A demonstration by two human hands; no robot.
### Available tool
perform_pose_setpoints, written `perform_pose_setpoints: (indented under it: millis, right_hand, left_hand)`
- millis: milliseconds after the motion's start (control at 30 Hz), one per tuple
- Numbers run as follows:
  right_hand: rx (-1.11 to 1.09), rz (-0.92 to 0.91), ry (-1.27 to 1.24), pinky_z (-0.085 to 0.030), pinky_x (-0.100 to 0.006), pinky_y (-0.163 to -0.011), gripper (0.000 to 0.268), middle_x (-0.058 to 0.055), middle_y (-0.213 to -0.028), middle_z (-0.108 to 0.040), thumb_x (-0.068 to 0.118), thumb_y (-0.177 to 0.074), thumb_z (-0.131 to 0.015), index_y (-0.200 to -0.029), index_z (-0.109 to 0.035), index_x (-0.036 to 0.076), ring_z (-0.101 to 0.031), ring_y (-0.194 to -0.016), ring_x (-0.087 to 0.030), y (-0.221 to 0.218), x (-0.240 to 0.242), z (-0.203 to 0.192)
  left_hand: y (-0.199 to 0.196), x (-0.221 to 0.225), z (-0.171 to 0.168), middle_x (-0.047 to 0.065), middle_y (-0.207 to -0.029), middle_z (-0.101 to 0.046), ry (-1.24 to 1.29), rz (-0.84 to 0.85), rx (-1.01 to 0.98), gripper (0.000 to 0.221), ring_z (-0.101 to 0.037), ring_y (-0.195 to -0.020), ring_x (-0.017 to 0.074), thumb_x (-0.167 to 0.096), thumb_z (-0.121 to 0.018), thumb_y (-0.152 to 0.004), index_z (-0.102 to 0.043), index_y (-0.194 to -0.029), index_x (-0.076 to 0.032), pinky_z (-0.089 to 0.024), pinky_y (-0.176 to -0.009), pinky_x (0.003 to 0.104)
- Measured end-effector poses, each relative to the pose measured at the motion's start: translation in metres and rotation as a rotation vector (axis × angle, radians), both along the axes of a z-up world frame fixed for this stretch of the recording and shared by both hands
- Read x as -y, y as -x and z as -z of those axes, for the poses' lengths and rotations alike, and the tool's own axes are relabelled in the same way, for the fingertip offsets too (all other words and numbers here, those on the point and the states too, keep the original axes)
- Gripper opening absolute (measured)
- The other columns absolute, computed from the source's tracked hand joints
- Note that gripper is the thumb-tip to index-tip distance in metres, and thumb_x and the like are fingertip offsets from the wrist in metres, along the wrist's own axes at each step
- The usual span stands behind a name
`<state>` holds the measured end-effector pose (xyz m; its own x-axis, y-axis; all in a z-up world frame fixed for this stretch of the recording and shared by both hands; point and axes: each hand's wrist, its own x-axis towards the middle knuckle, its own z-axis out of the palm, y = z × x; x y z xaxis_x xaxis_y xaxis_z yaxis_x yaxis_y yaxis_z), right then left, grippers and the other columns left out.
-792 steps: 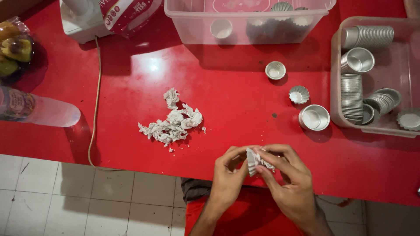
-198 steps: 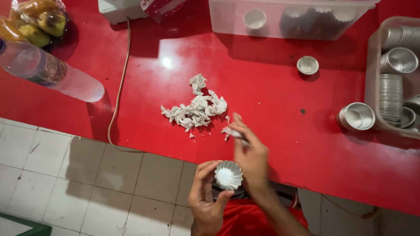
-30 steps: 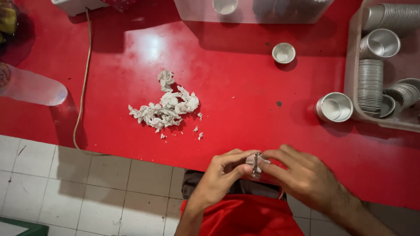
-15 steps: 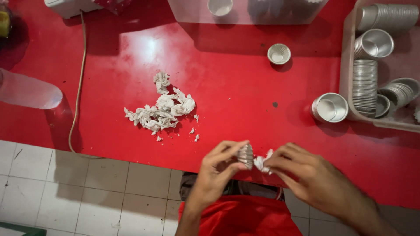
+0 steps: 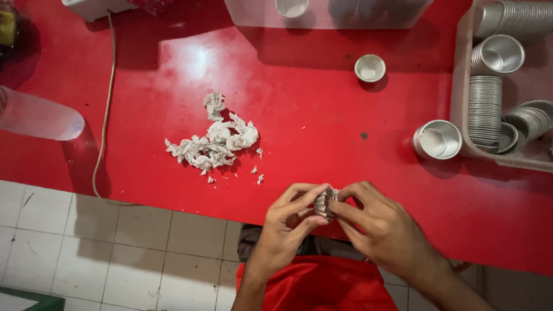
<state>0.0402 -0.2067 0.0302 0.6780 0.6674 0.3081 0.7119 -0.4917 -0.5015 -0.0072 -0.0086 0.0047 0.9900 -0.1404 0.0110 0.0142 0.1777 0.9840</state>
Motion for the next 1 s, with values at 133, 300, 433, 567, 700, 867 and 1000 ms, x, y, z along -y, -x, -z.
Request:
perform_pose_setpoints:
  millis: [133,300,433,567,700,867,1000]
  right_hand:
    - [-0.047,-0.075,-0.018,-0.053,-0.035,-0.081,0.019,-0.009,-0.1,-0.059,0.002,-0.093,-0.068,-0.112,-0.066,0.005,-0.061,-0.09,-0.025,-0.006,0.005,-0.003]
    - [-0.2,0.078,-0.058,-0.053,-0.028,-0.087,0.027,-0.004,-0.101,-0.067,0.006,-0.089,-0.07,-0.116,-0.074,0.012,-0.071,-0.092,-0.016,-0.016,0.033,0.002]
    - [-0.227,0.183,-0.07,-0.052,-0.026,-0.086,0.027,-0.004,-0.099,-0.067,0.006,-0.09,-0.07,-0.117,-0.074,0.012,-0.07,-0.09,-0.014,-0.003,0.048,0.007]
    - [-0.184,0.179,0.146,-0.053,-0.033,-0.087,0.033,-0.002,-0.1,-0.063,0.015,-0.09,-0.071,-0.123,-0.07,0.016,-0.066,-0.095,-0.018,0.016,0.055,0.025]
    - [-0.187,0.15,0.177,-0.05,-0.034,-0.093,0.046,-0.003,-0.105,-0.061,0.02,-0.091,-0.069,-0.137,-0.064,0.017,-0.062,-0.099,-0.02,0.023,0.053,0.016]
    - [-0.249,0.172,0.172,-0.048,-0.034,-0.102,0.056,-0.007,-0.128,-0.055,0.018,-0.088,-0.069,-0.144,-0.06,0.02,-0.063,-0.11,-0.021,0.024,0.075,0.012]
    - [-0.169,0.179,0.171,-0.038,-0.039,-0.117,0.075,-0.02,-0.161,-0.04,0.019,-0.08,-0.077,-0.15,-0.051,0.017,-0.048,-0.142,-0.032,0.027,0.069,0.02]
  left_hand:
    - [-0.001,0.0,0.007,0.014,-0.127,-0.056,0.013,-0.003,0.012,0.039,-0.062,-0.112,0.0198,-0.002,-0.067,-0.096,-0.063,-0.135,0.001,-0.064,-0.094,0.029]
    - [-0.007,-0.011,0.008,0.013,-0.128,-0.057,-0.09,-0.098,0.073,0.046,-0.062,-0.114,0.0192,0.001,-0.069,-0.094,-0.06,-0.14,-0.002,-0.061,-0.101,0.028]
    - [-0.005,-0.019,0.002,0.011,-0.125,-0.056,-0.125,-0.143,0.045,0.045,-0.06,-0.106,0.0141,-0.002,-0.069,-0.095,-0.061,-0.139,-0.002,-0.062,-0.092,0.024]
    - [-0.003,-0.018,0.005,0.014,-0.129,-0.056,-0.019,-0.172,0.023,0.045,-0.062,-0.111,0.0191,0.0,-0.066,-0.096,-0.058,-0.141,0.003,-0.063,-0.096,0.029]
    - [-0.001,-0.019,0.007,0.012,-0.128,-0.056,-0.035,-0.193,-0.011,0.049,-0.059,-0.114,0.0175,-0.004,-0.069,-0.095,-0.058,-0.143,0.001,-0.058,-0.099,0.028]
    - [0.003,-0.02,0.01,0.012,-0.128,-0.058,-0.02,-0.202,-0.01,0.05,-0.059,-0.116,0.0187,-0.004,-0.07,-0.094,-0.058,-0.142,0.001,-0.058,-0.099,0.028]
    - [0.004,-0.016,0.008,0.012,-0.126,-0.058,-0.002,-0.202,0.002,0.049,-0.06,-0.112,0.0176,-0.005,-0.069,-0.095,-0.058,-0.142,0.002,-0.059,-0.095,0.026]
